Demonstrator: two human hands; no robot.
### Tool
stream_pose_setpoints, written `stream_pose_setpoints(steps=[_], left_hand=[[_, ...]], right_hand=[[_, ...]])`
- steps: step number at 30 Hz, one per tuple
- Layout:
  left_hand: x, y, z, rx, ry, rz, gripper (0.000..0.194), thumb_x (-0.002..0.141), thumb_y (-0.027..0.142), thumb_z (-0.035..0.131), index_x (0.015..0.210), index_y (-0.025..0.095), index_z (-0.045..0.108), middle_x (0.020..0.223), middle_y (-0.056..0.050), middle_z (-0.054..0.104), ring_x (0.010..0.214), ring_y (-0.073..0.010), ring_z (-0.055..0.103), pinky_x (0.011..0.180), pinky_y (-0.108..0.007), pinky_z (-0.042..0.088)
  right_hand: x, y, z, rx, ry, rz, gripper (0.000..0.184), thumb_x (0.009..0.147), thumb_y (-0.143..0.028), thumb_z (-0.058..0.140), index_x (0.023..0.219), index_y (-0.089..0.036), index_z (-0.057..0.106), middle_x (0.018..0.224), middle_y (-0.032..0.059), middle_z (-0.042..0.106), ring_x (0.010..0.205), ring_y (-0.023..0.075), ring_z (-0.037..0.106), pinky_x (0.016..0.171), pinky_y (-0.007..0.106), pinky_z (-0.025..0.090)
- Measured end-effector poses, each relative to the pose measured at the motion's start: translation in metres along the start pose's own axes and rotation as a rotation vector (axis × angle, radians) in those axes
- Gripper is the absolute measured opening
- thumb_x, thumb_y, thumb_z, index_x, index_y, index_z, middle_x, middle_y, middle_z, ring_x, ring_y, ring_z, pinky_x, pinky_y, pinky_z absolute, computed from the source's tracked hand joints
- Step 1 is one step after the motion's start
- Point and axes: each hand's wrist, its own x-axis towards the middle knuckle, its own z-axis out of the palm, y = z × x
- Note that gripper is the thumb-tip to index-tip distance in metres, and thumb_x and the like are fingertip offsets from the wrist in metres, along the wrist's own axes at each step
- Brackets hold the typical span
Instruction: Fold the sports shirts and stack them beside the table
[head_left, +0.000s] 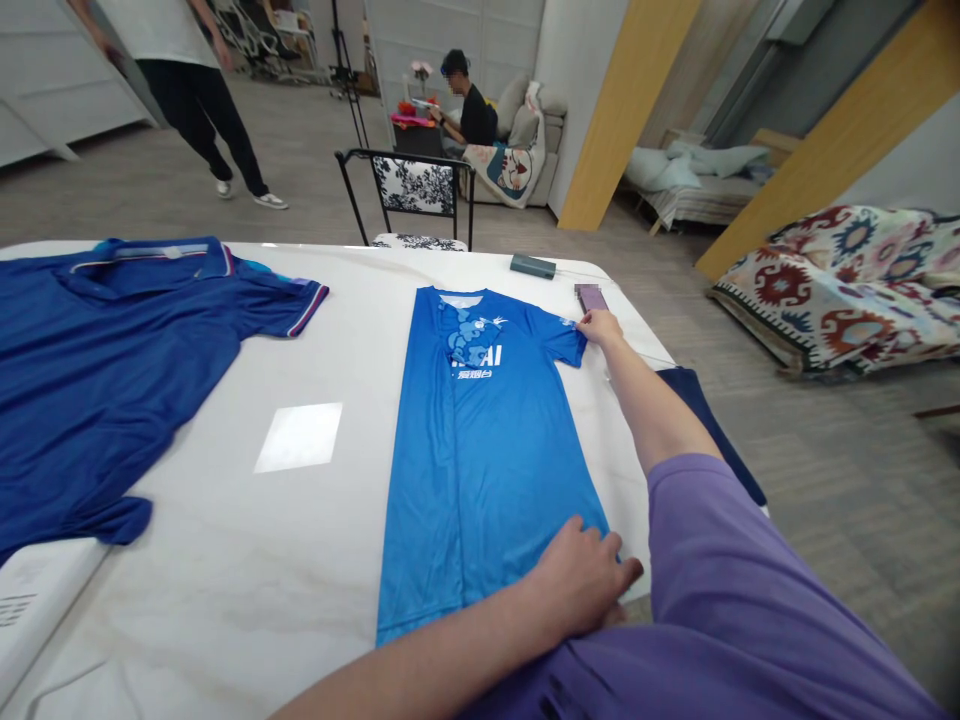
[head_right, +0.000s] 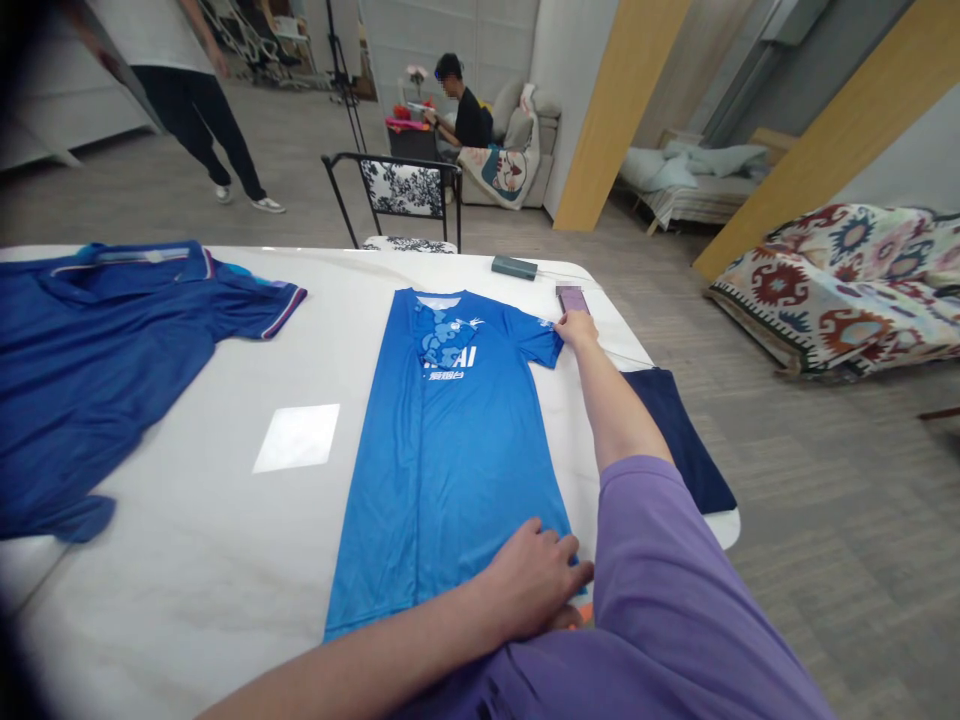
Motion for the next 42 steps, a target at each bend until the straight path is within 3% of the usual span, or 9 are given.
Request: stream_pose_setpoints(steps=[5, 9, 15, 21, 27, 31, 35, 38, 42], left_hand=[[-0.002, 0.009, 0.012, -0.014, 0.021, -0.028, 0.021, 0.109, 0.031, 0.065, 0.123, 0.020, 0.075, 0.107, -0.017, 0.076, 0.092, -0.0319, 0.074, 0.076, -0.048, 0.052], [0.002, 0.007, 0.008, -0.136, 0.017, -0.130, 0.029, 0.107, 0.046, 0.071, 0.116, 0.019, 0.073, 0.110, -0.019, 0.079, 0.098, -0.0341, 0.077, 0.081, -0.049, 0.056], [-0.028, -0.004, -0.029, -0.461, 0.217, -0.159, 0.017, 0.095, 0.022, 0.069, 0.112, 0.026, 0.067, 0.108, -0.009, 0.082, 0.091, -0.0265, 0.077, 0.081, -0.040, 0.058], [-0.104, -0.007, -0.074, -0.707, 0.598, -0.374, 0.028, 0.100, 0.023, 0.059, 0.126, 0.024, 0.070, 0.101, -0.006, 0.077, 0.088, -0.0211, 0.072, 0.084, -0.035, 0.058], [-0.182, -0.005, -0.076, -0.782, 0.621, -0.667, 0.019, 0.106, 0.033, 0.059, 0.104, 0.030, 0.078, 0.097, -0.003, 0.079, 0.091, -0.0227, 0.075, 0.087, -0.035, 0.059], [-0.214, -0.004, -0.053, -0.793, 0.537, -0.826, 0.021, 0.102, 0.043, 0.064, 0.108, 0.031, 0.081, 0.092, -0.003, 0.079, 0.083, -0.0238, 0.074, 0.079, -0.035, 0.059], [-0.233, -0.005, -0.048, -0.810, 0.361, -0.902, 0.034, 0.104, 0.052, 0.061, 0.126, 0.030, 0.076, 0.078, 0.000, 0.072, 0.066, -0.0221, 0.070, 0.065, -0.034, 0.053], [-0.241, -0.010, -0.055, -0.610, 0.291, -0.938, 0.033, 0.110, 0.054, 0.054, 0.127, 0.033, 0.073, 0.077, 0.001, 0.073, 0.070, -0.0244, 0.072, 0.069, -0.036, 0.051], [-0.239, -0.019, -0.059, -0.260, 0.249, -0.994, 0.037, 0.110, 0.053, 0.058, 0.135, 0.029, 0.071, 0.096, -0.005, 0.079, 0.086, -0.0310, 0.077, 0.081, -0.042, 0.054]], right_hand=[[-0.003, -0.002, -0.010, 0.062, 0.023, -0.029, 0.008, 0.101, -0.028, 0.072, 0.107, -0.024, 0.071, 0.121, 0.0138, 0.081, 0.126, 0.0355, 0.070, 0.124, 0.066, 0.044], [-0.011, -0.012, -0.024, 0.182, 0.014, -0.068, 0.009, 0.103, -0.025, 0.066, 0.112, -0.023, 0.066, 0.110, 0.0114, 0.079, 0.106, 0.0281, 0.073, 0.108, 0.050, 0.058], [-0.011, -0.053, -0.043, 0.363, -0.019, -0.077, 0.024, 0.104, -0.024, 0.060, 0.127, -0.022, 0.066, 0.102, 0.0055, 0.075, 0.077, 0.0181, 0.066, 0.076, 0.034, 0.063], [0.004, -0.167, -0.044, 0.484, -0.083, -0.289, 0.022, 0.105, -0.021, 0.064, 0.126, -0.019, 0.072, 0.098, 0.0058, 0.071, 0.084, 0.0200, 0.067, 0.082, 0.040, 0.065], [-0.021, -0.319, 0.001, 0.411, -0.244, -0.420, 0.016, 0.104, -0.019, 0.072, 0.118, -0.013, 0.076, 0.098, 0.0093, 0.073, 0.087, 0.0259, 0.075, 0.087, 0.051, 0.069], [-0.055, -0.372, 0.056, 0.386, -0.359, -0.443, 0.028, 0.105, -0.031, 0.077, 0.125, -0.013, 0.074, 0.104, 0.0125, 0.077, 0.087, 0.0271, 0.079, 0.082, 0.049, 0.071], [-0.069, -0.369, 0.087, 0.283, -0.351, -0.489, 0.039, 0.099, -0.043, 0.084, 0.125, -0.015, 0.073, 0.112, 0.0137, 0.081, 0.107, 0.0302, 0.079, 0.096, 0.046, 0.067], [-0.066, -0.346, 0.082, 0.160, -0.296, -0.518, 0.042, 0.093, -0.053, 0.090, 0.111, -0.018, 0.076, 0.120, 0.0158, 0.082, 0.126, 0.0341, 0.074, 0.111, 0.045, 0.059], [-0.074, -0.316, 0.069, -0.045, -0.384, -0.606, 0.050, 0.095, -0.071, 0.083, 0.093, -0.021, 0.077, 0.108, 0.0133, 0.083, 0.114, 0.0361, 0.077, 0.107, 0.044, 0.058]])
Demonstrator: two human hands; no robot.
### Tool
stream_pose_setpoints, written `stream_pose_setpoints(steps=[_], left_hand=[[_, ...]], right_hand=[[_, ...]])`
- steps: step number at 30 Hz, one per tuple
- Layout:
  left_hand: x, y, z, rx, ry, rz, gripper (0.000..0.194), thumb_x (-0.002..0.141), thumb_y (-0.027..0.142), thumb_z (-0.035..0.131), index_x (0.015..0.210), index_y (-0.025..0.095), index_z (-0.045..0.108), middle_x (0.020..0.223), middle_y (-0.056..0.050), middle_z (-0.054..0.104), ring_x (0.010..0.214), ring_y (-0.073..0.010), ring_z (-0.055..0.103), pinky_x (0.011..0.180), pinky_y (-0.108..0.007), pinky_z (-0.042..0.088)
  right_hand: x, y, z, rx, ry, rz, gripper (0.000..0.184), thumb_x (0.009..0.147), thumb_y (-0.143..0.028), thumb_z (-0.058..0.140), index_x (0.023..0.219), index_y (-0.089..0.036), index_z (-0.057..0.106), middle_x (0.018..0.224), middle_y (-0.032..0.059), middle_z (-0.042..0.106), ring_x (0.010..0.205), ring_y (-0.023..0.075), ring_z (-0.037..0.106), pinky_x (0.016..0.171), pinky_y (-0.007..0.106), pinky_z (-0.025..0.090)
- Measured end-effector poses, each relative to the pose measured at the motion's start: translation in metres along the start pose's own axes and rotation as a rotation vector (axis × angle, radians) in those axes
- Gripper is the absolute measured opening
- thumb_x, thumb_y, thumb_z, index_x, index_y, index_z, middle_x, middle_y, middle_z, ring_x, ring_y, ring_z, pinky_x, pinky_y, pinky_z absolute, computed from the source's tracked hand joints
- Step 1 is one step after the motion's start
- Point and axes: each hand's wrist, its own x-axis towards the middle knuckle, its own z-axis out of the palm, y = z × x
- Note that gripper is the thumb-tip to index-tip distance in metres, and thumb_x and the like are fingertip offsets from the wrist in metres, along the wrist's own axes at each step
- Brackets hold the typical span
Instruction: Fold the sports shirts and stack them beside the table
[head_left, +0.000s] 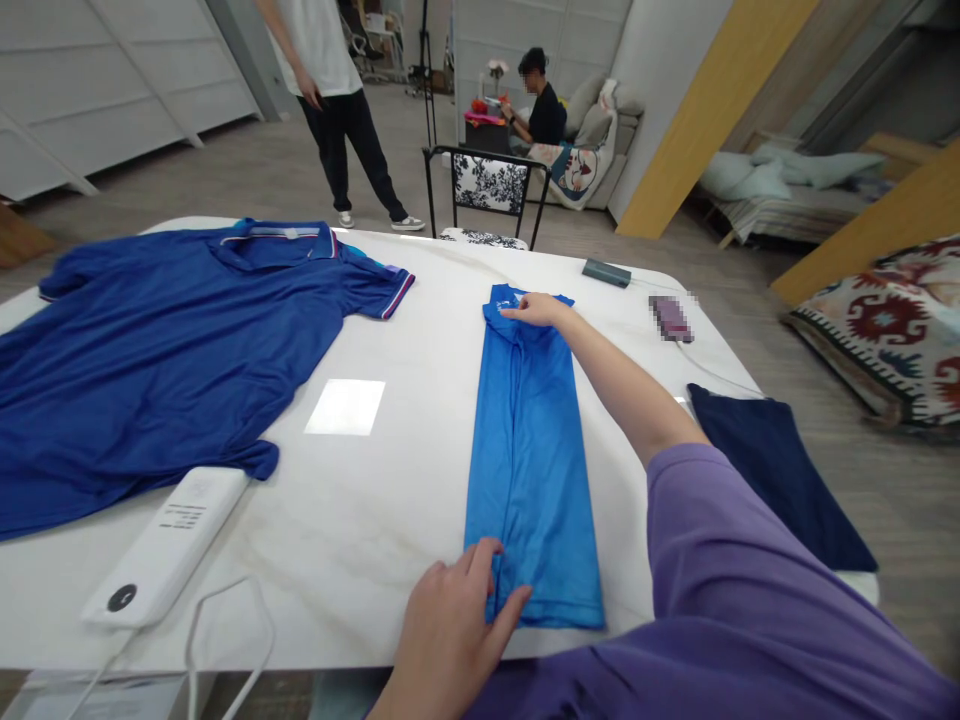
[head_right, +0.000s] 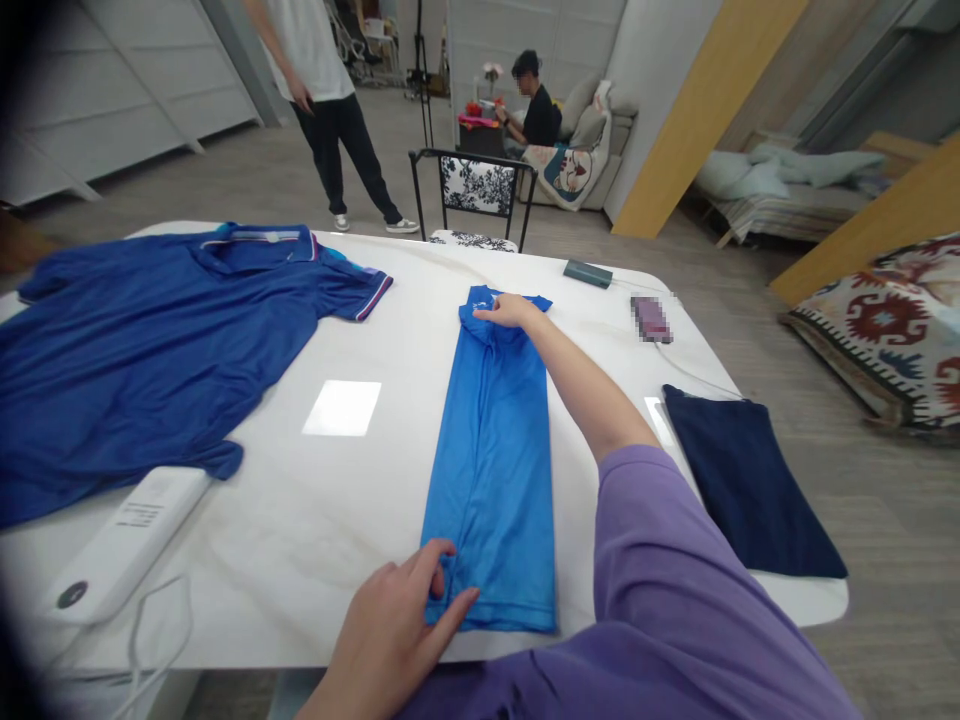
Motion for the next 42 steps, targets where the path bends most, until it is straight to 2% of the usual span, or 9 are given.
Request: stream_pose_setpoints(steps=[3, 8, 14, 16, 21, 24, 28, 32, 42], left_hand=[[0.006, 0.002, 0.004, 0.121, -0.011, -0.002, 0.032, 0.112, 0.046, 0.059, 0.133, 0.025, 0.071, 0.111, -0.009, 0.081, 0.089, -0.0315, 0.078, 0.083, -0.043, 0.053], [0.008, 0.006, 0.005, 0.108, -0.062, 0.008, 0.019, 0.113, 0.028, 0.054, 0.111, 0.027, 0.073, 0.104, -0.005, 0.080, 0.087, -0.0286, 0.076, 0.081, -0.041, 0.048], [-0.001, 0.005, 0.002, -0.064, -0.066, 0.003, 0.022, 0.109, 0.039, 0.062, 0.094, 0.027, 0.072, 0.087, -0.001, 0.076, 0.080, -0.0262, 0.073, 0.076, -0.039, 0.044], [-0.003, 0.004, 0.000, -0.097, -0.094, 0.004, 0.026, 0.108, 0.041, 0.064, 0.088, 0.027, 0.072, 0.085, -0.001, 0.077, 0.079, -0.0257, 0.073, 0.074, -0.038, 0.043], [0.003, 0.004, -0.006, -0.074, -0.065, 0.029, 0.036, 0.109, 0.055, 0.064, 0.088, 0.028, 0.074, 0.088, -0.003, 0.076, 0.083, -0.0270, 0.073, 0.078, -0.040, 0.045], [0.018, 0.004, -0.006, -0.023, 0.067, 0.070, 0.027, 0.112, 0.049, 0.062, 0.099, 0.028, 0.074, 0.095, -0.003, 0.075, 0.090, -0.0275, 0.074, 0.083, -0.042, 0.049], [0.040, 0.003, 0.002, 0.029, 0.095, 0.174, 0.007, 0.108, 0.034, 0.071, 0.111, 0.029, 0.074, 0.111, -0.004, 0.077, 0.100, -0.0293, 0.074, 0.090, -0.045, 0.054], [0.054, -0.004, 0.014, 0.108, 0.004, 0.223, 0.024, 0.093, 0.036, 0.090, 0.112, 0.030, 0.076, 0.116, -0.003, 0.078, 0.101, -0.0318, 0.076, 0.089, -0.048, 0.056], [0.059, -0.035, 0.039, 0.087, 0.092, 0.390, 0.057, 0.075, 0.055, 0.106, 0.116, 0.032, 0.074, 0.113, -0.001, 0.080, 0.093, -0.0275, 0.076, 0.079, -0.043, 0.056]], right_hand=[[-0.022, -0.001, 0.014, -0.006, -0.042, -0.041, 0.047, 0.091, -0.067, 0.089, 0.101, -0.022, 0.079, 0.105, 0.0115, 0.084, 0.108, 0.0374, 0.078, 0.102, 0.045, 0.060], [-0.046, -0.016, 0.048, 0.065, 0.123, -0.127, 0.052, 0.095, -0.026, 0.074, 0.145, -0.015, 0.067, 0.118, 0.0119, 0.083, 0.112, 0.0320, 0.077, 0.102, 0.043, 0.060], [-0.068, -0.020, 0.052, 0.228, 0.001, -0.631, 0.069, 0.095, -0.038, 0.075, 0.161, -0.024, 0.060, 0.133, 0.0067, 0.081, 0.125, 0.0271, 0.073, 0.117, 0.042, 0.054], [-0.069, -0.004, 0.046, 0.297, 0.058, -0.518, 0.063, 0.099, -0.043, 0.072, 0.158, -0.024, 0.063, 0.131, 0.0067, 0.082, 0.118, 0.0256, 0.075, 0.112, 0.040, 0.057], [-0.049, 0.067, 0.019, 0.298, 0.406, 0.136, 0.043, 0.105, -0.032, 0.055, 0.144, -0.017, 0.067, 0.119, 0.0119, 0.083, 0.107, 0.0269, 0.077, 0.102, 0.041, 0.061], [-0.029, 0.107, 0.003, 0.282, 0.420, 0.240, 0.042, 0.106, -0.028, 0.053, 0.144, -0.014, 0.067, 0.121, 0.0158, 0.082, 0.105, 0.0267, 0.077, 0.100, 0.039, 0.061], [0.000, 0.142, -0.012, 0.270, 0.356, 0.238, 0.027, 0.100, -0.024, 0.068, 0.123, -0.015, 0.078, 0.116, 0.0130, 0.082, 0.102, 0.0248, 0.076, 0.104, 0.036, 0.058], [0.023, 0.165, -0.024, 0.293, 0.248, 0.195, 0.009, 0.097, -0.025, 0.079, 0.097, -0.016, 0.077, 0.094, 0.0075, 0.079, 0.087, 0.0212, 0.071, 0.093, 0.032, 0.058], [0.067, 0.179, -0.041, 0.592, 0.062, -0.011, 0.021, 0.108, -0.036, 0.075, 0.106, -0.022, 0.060, 0.085, -0.0022, 0.064, 0.066, 0.0110, 0.053, 0.065, 0.021, 0.049]])
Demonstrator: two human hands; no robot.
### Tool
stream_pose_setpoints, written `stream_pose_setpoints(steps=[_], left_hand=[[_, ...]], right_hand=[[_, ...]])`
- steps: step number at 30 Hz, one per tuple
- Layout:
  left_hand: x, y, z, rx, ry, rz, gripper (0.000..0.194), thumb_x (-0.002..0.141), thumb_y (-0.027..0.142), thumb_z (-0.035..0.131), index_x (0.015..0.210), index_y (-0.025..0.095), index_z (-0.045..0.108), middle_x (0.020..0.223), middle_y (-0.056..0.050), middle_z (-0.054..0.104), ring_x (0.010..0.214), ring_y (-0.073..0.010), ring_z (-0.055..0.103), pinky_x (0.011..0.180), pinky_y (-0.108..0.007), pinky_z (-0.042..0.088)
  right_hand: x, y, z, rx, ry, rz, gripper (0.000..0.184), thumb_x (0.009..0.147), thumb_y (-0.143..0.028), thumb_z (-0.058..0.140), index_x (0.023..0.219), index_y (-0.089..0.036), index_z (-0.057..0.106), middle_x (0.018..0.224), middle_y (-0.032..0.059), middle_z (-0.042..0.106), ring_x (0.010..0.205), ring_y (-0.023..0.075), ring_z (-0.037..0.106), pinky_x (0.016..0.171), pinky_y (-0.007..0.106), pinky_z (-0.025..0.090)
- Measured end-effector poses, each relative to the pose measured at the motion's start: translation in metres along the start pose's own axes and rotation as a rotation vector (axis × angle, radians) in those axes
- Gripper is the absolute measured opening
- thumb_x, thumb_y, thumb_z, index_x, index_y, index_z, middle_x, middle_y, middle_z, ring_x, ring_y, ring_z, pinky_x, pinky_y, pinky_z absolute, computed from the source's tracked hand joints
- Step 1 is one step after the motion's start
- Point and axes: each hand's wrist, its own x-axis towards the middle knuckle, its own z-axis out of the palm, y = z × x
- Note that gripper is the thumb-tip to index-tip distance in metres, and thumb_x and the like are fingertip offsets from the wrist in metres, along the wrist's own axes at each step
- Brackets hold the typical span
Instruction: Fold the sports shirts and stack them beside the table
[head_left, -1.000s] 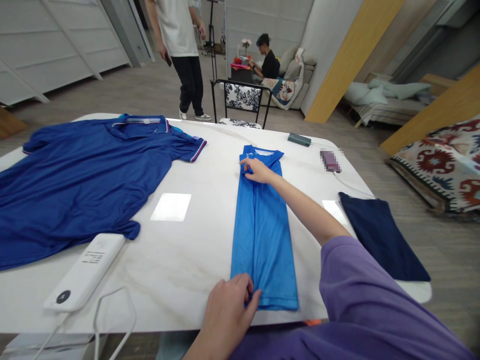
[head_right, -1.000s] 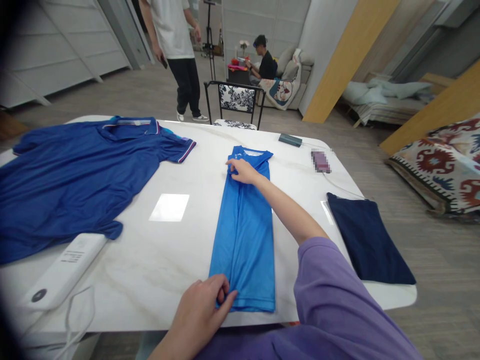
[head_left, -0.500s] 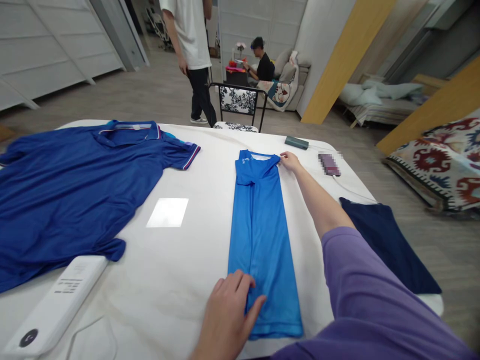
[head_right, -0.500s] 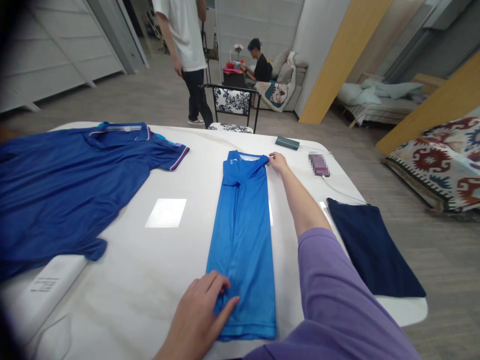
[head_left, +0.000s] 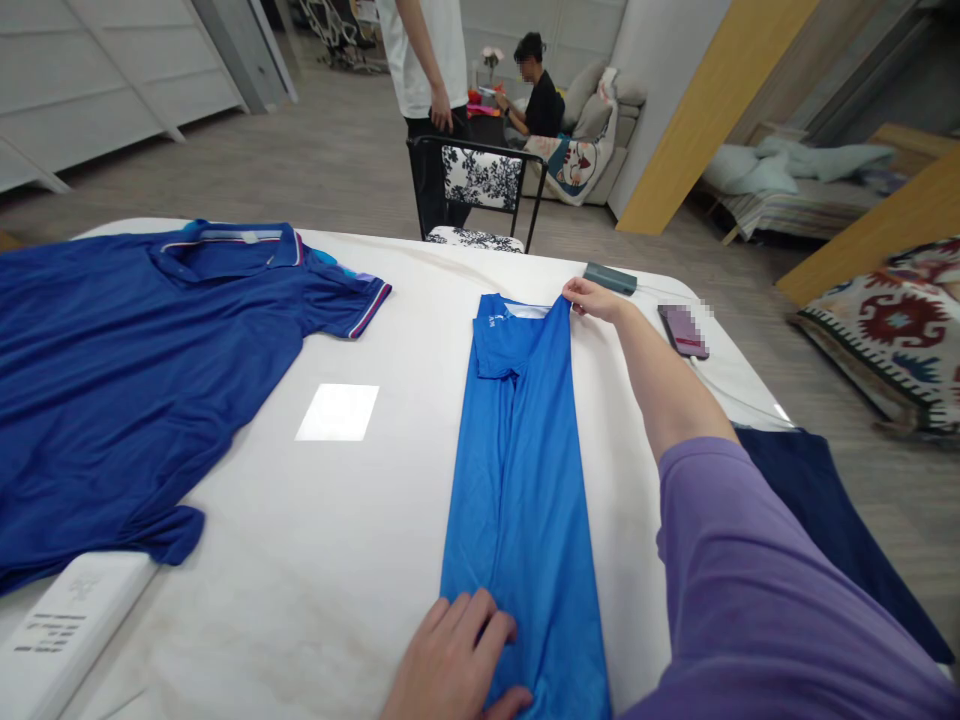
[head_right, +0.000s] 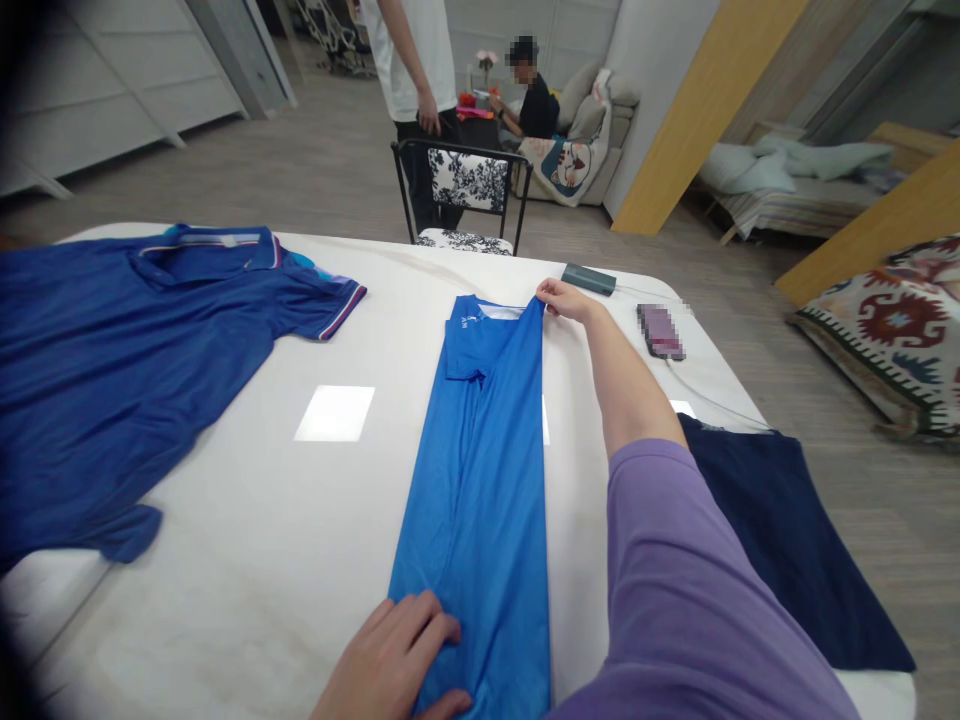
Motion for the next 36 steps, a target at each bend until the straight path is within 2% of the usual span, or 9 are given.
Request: stream_pose_setpoints(steps=[5, 9, 12, 16, 20, 23, 27, 32, 36], left_hand=[[0.004, 0.001, 0.002, -0.005, -0.014, 0.015, 0.055, 0.078, 0.060, 0.103, 0.115, 0.031, 0.073, 0.110, -0.001, 0.079, 0.092, -0.0276, 0.074, 0.078, -0.043, 0.054], [0.007, 0.004, 0.000, -0.030, -0.027, -0.023, 0.055, 0.076, 0.056, 0.105, 0.115, 0.032, 0.074, 0.113, -0.002, 0.080, 0.093, -0.0284, 0.075, 0.080, -0.043, 0.053], [0.007, 0.005, -0.001, -0.053, -0.053, -0.055, 0.054, 0.076, 0.054, 0.105, 0.115, 0.033, 0.075, 0.115, -0.002, 0.080, 0.095, -0.0290, 0.075, 0.082, -0.044, 0.052], [0.005, 0.006, -0.001, -0.079, -0.071, -0.092, 0.052, 0.077, 0.053, 0.103, 0.114, 0.033, 0.075, 0.116, -0.002, 0.079, 0.100, -0.0307, 0.075, 0.085, -0.045, 0.053], [0.006, 0.009, -0.005, -0.095, -0.078, -0.103, 0.050, 0.078, 0.053, 0.102, 0.114, 0.032, 0.075, 0.115, -0.003, 0.078, 0.101, -0.0308, 0.074, 0.086, -0.045, 0.053], [0.006, 0.011, -0.011, -0.077, -0.082, -0.074, 0.049, 0.082, 0.053, 0.100, 0.117, 0.032, 0.074, 0.118, -0.004, 0.078, 0.102, -0.0304, 0.074, 0.086, -0.045, 0.054], [0.000, 0.012, -0.011, -0.048, -0.055, -0.040, 0.049, 0.083, 0.048, 0.099, 0.120, 0.030, 0.073, 0.123, -0.005, 0.077, 0.104, -0.0304, 0.074, 0.089, -0.045, 0.057], [-0.011, 0.022, -0.009, 0.017, -0.001, -0.082, 0.047, 0.089, 0.045, 0.092, 0.129, 0.027, 0.073, 0.123, -0.009, 0.077, 0.104, -0.0344, 0.074, 0.090, -0.050, 0.058], [-0.016, 0.036, -0.021, 0.019, -0.081, -0.065, 0.048, 0.095, 0.042, 0.089, 0.137, 0.027, 0.072, 0.132, -0.010, 0.076, 0.113, -0.0339, 0.073, 0.098, -0.049, 0.057]], right_hand=[[0.020, -0.005, 0.000, -0.379, -0.056, -0.047, 0.006, 0.098, -0.021, 0.076, 0.097, -0.015, 0.076, 0.103, 0.0091, 0.079, 0.093, 0.0200, 0.067, 0.095, 0.031, 0.057], [0.022, -0.027, 0.026, -0.519, -0.036, -0.247, 0.023, 0.099, -0.029, 0.074, 0.113, -0.014, 0.085, 0.127, 0.0128, 0.081, 0.117, 0.0270, 0.070, 0.114, 0.039, 0.052], [0.021, -0.050, 0.052, -0.517, -0.193, -0.317, 0.035, 0.101, -0.043, 0.078, 0.123, -0.018, 0.086, 0.128, 0.0101, 0.083, 0.117, 0.0265, 0.072, 0.111, 0.037, 0.053], [0.023, -0.074, 0.071, -0.556, -0.349, -0.258, 0.030, 0.091, -0.044, 0.089, 0.109, -0.020, 0.087, 0.119, 0.0074, 0.086, 0.110, 0.0255, 0.075, 0.100, 0.032, 0.054], [0.016, -0.093, 0.081, -0.598, -0.282, -0.236, 0.031, 0.092, -0.043, 0.087, 0.109, -0.017, 0.084, 0.117, 0.0095, 0.085, 0.106, 0.0245, 0.074, 0.096, 0.031, 0.053], [-0.013, -0.112, 0.101, -0.582, -0.197, -0.337, 0.040, 0.100, -0.052, 0.079, 0.115, -0.015, 0.079, 0.117, 0.0107, 0.083, 0.101, 0.0227, 0.071, 0.090, 0.030, 0.051], [-0.082, -0.130, 0.139, -0.699, -0.367, -0.453, 0.050, 0.093, -0.068, 0.085, 0.109, -0.021, 0.076, 0.111, 0.0068, 0.081, 0.094, 0.0235, 0.071, 0.077, 0.030, 0.046], [-0.138, -0.136, 0.174, -0.881, -0.282, -0.465, 0.013, 0.108, -0.039, 0.073, 0.108, -0.026, 0.073, 0.122, 0.0075, 0.080, 0.102, 0.0254, 0.074, 0.073, 0.032, 0.044], [-0.150, -0.146, 0.183, -0.811, -0.172, -0.486, 0.013, 0.115, -0.034, 0.062, 0.115, -0.025, 0.071, 0.125, 0.0069, 0.079, 0.110, 0.0247, 0.073, 0.078, 0.032, 0.048]])
